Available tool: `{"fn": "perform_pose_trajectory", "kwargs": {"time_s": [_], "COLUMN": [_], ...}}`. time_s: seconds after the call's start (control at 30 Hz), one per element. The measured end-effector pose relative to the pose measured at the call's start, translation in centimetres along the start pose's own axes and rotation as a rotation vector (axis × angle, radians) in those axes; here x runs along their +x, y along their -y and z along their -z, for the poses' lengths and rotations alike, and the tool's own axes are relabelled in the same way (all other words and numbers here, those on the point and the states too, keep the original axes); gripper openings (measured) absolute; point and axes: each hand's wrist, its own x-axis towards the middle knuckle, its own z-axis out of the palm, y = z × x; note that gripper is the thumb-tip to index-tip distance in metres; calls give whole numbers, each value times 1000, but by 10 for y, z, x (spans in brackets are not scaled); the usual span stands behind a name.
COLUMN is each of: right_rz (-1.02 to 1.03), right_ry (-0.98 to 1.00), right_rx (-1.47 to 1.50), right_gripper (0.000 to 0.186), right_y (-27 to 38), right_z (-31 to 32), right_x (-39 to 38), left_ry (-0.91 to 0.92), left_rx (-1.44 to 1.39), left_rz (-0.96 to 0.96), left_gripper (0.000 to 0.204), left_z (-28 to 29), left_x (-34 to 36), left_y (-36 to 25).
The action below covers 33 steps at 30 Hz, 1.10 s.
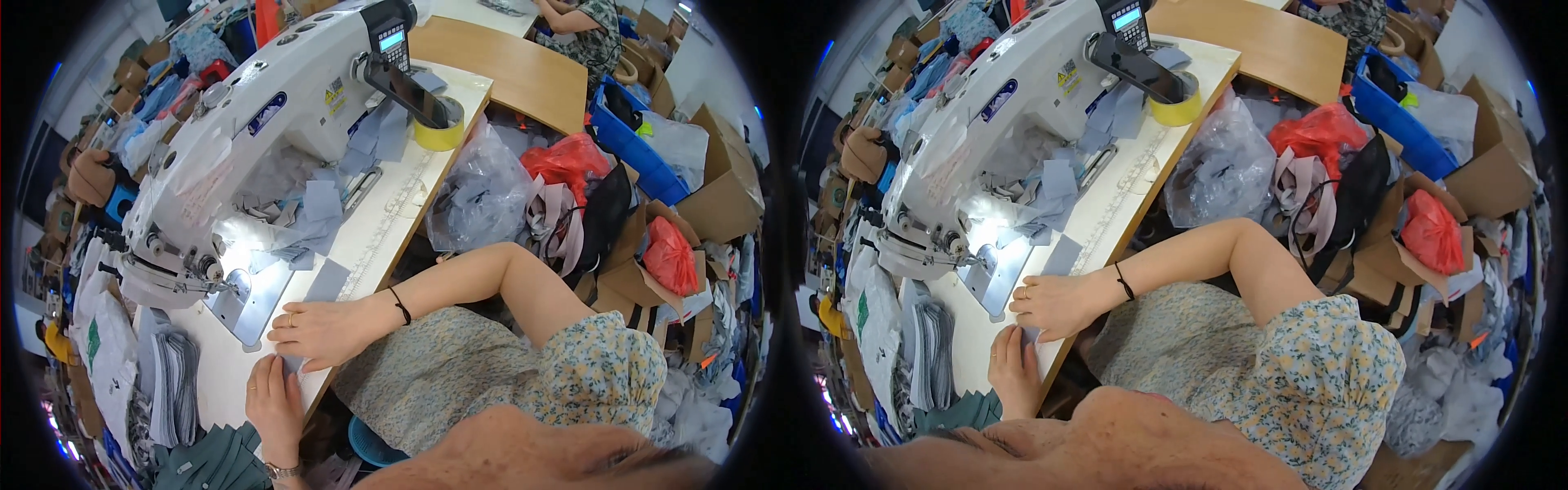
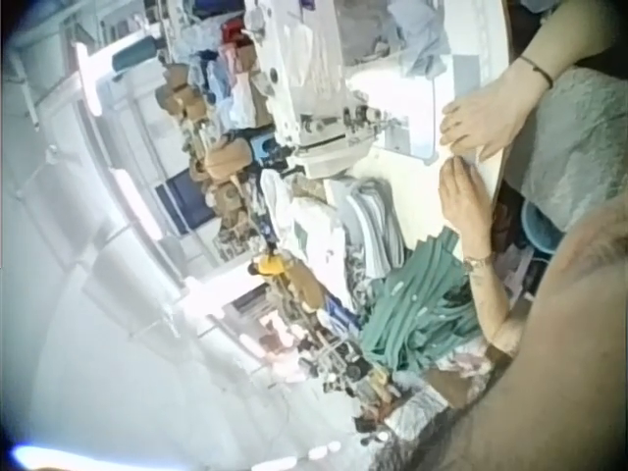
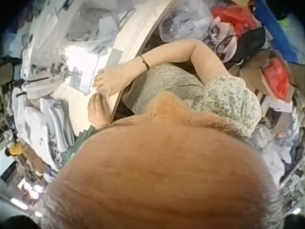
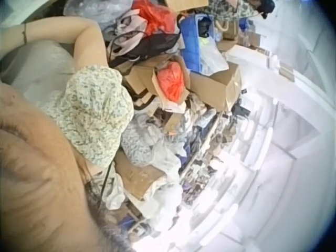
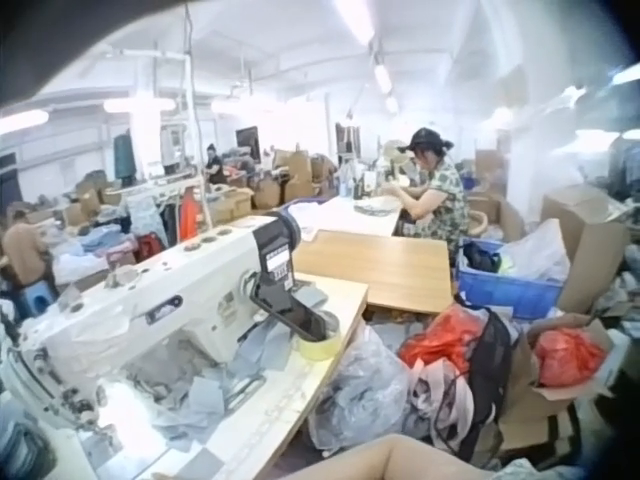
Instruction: Sewing green fabric straps onto grey material using an industrial sewing machine.
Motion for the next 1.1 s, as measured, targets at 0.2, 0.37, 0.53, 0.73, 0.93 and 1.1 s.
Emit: {"fn": "perform_pose_trajectory", "kwargs": {"time_s": [0.2, 0.37, 0.53, 0.73, 0.93, 1.1], "right_rz": [2, 14, 30, 42, 165, 56], "right_ry": [11, -30, 15, 28, -173, 16], "right_rx": [-75, -115, -122, -112, -184, -74], "right_gripper": [50, 50, 49, 46, 37, 43], "right_y": [0, -1, -2, -5, -10, -4], "right_z": [1, -3, 1, 1, -5, 4], "right_x": [-4, -4, -4, -3, -3, -3], "left_ry": [53, -14, -83, -108, -200, -219], "left_rx": [136, -79, 14, 63, 53, 37], "left_rz": [-17, 104, 52, 79, 190, 209], "left_gripper": [35, 38, 39, 34, 27, 35], "left_z": [6, -9, -7, -13, -15, -15], "left_x": [-16, -24, -20, -21, -23, -23], "left_y": [7, -1, -3, 1, 2, 1]}}
